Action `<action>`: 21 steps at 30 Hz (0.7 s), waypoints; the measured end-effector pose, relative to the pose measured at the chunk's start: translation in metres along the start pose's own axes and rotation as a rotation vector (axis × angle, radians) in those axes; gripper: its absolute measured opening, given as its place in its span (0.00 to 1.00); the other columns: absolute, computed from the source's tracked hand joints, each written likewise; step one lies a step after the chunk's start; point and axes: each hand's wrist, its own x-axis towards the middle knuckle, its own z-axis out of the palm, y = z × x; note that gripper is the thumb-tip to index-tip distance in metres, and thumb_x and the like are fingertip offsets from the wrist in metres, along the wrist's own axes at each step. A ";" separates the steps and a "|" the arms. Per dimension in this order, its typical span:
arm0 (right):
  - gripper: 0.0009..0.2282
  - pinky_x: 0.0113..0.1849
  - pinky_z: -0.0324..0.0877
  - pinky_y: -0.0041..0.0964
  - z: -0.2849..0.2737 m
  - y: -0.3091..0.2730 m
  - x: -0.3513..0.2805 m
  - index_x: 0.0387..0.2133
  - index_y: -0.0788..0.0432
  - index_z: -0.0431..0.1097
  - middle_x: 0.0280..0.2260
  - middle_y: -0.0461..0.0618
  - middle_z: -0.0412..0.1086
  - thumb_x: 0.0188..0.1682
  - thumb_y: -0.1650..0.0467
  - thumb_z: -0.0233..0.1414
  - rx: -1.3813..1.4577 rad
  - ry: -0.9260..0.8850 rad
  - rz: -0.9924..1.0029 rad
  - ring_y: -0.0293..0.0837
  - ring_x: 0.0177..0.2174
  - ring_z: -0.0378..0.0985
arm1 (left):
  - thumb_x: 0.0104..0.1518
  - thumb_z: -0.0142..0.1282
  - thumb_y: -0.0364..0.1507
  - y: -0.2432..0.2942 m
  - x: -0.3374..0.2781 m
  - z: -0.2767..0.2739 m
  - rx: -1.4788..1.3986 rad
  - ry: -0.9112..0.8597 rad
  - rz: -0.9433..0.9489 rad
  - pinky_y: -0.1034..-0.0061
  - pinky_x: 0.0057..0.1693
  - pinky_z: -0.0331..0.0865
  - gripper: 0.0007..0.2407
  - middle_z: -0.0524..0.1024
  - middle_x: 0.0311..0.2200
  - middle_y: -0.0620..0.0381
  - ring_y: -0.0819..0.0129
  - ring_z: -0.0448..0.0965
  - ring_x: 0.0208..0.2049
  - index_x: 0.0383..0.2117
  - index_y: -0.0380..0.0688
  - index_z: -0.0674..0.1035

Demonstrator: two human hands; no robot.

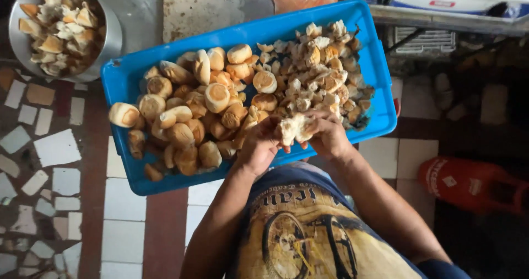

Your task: The person is manually breaking small bread rolls into smaller chunks and collecting them in a blue plastic bin.

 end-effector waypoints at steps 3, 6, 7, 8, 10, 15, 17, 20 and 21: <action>0.14 0.11 0.63 0.43 0.001 -0.012 0.005 0.30 0.70 0.68 0.18 0.64 0.66 0.27 0.78 0.47 0.094 0.169 -0.028 0.53 0.12 0.66 | 0.53 0.54 0.19 -0.008 0.001 -0.017 0.164 0.003 0.042 0.74 0.23 0.72 0.06 0.68 0.18 0.49 0.64 0.72 0.12 0.35 0.32 0.72; 0.20 0.16 0.70 0.48 0.023 -0.039 -0.018 0.37 0.73 0.67 0.21 0.67 0.70 0.25 0.80 0.54 -0.504 -0.091 0.056 0.55 0.17 0.74 | 0.50 0.58 0.21 -0.027 -0.001 -0.025 0.159 0.075 0.003 0.66 0.22 0.75 0.10 0.69 0.24 0.47 0.62 0.74 0.17 0.36 0.31 0.72; 0.20 0.16 0.70 0.48 0.040 -0.045 -0.025 0.37 0.73 0.67 0.21 0.67 0.70 0.25 0.80 0.54 -0.498 -0.088 0.061 0.55 0.17 0.74 | 0.50 0.58 0.21 -0.023 -0.004 -0.022 0.163 0.079 -0.004 0.66 0.22 0.75 0.10 0.69 0.24 0.47 0.62 0.74 0.17 0.36 0.31 0.72; 0.21 0.20 0.69 0.45 0.056 -0.052 -0.032 0.36 0.66 0.70 0.21 0.61 0.70 0.24 0.76 0.60 -0.671 -0.071 0.093 0.50 0.20 0.73 | 0.50 0.60 0.22 -0.019 -0.007 -0.018 0.234 0.104 -0.054 0.68 0.22 0.75 0.10 0.70 0.22 0.47 0.61 0.76 0.17 0.33 0.31 0.72; 0.21 0.24 0.67 0.42 0.071 -0.063 -0.036 0.35 0.59 0.73 0.22 0.55 0.70 0.24 0.73 0.65 -0.847 -0.055 0.121 0.45 0.23 0.72 | 0.50 0.62 0.23 -0.017 -0.002 -0.009 0.304 0.126 -0.101 0.69 0.22 0.75 0.10 0.71 0.21 0.47 0.59 0.77 0.18 0.31 0.30 0.73; 0.21 0.28 0.68 0.31 0.036 -0.041 -0.027 0.34 0.60 0.73 0.23 0.50 0.67 0.23 0.76 0.67 -0.801 0.125 -0.188 0.37 0.24 0.68 | 0.45 0.65 0.28 -0.018 0.010 0.016 0.474 0.545 -0.172 0.74 0.26 0.76 0.10 0.75 0.15 0.51 0.65 0.79 0.16 0.22 0.43 0.72; 0.20 0.28 0.68 0.31 0.044 -0.046 -0.017 0.34 0.61 0.72 0.24 0.50 0.67 0.25 0.77 0.65 -0.766 0.125 -0.249 0.37 0.25 0.68 | 0.51 0.57 0.30 -0.028 0.034 0.002 0.501 0.677 -0.106 0.73 0.35 0.73 0.09 0.74 0.20 0.48 0.64 0.78 0.23 0.29 0.38 0.71; 0.20 0.29 0.69 0.33 0.027 -0.043 0.006 0.37 0.62 0.70 0.26 0.53 0.67 0.28 0.77 0.63 -0.719 0.073 -0.308 0.40 0.27 0.70 | 0.53 0.54 0.31 -0.006 0.055 -0.001 0.671 0.727 -0.023 0.71 0.45 0.72 0.10 0.75 0.32 0.46 0.60 0.77 0.37 0.38 0.40 0.74; 0.21 0.31 0.70 0.35 0.017 -0.041 0.015 0.40 0.62 0.69 0.28 0.54 0.67 0.30 0.76 0.62 -0.711 0.029 -0.308 0.42 0.29 0.71 | 0.49 0.59 0.29 0.009 0.062 0.003 0.811 0.635 -0.015 0.71 0.48 0.73 0.10 0.78 0.38 0.47 0.57 0.78 0.44 0.39 0.48 0.79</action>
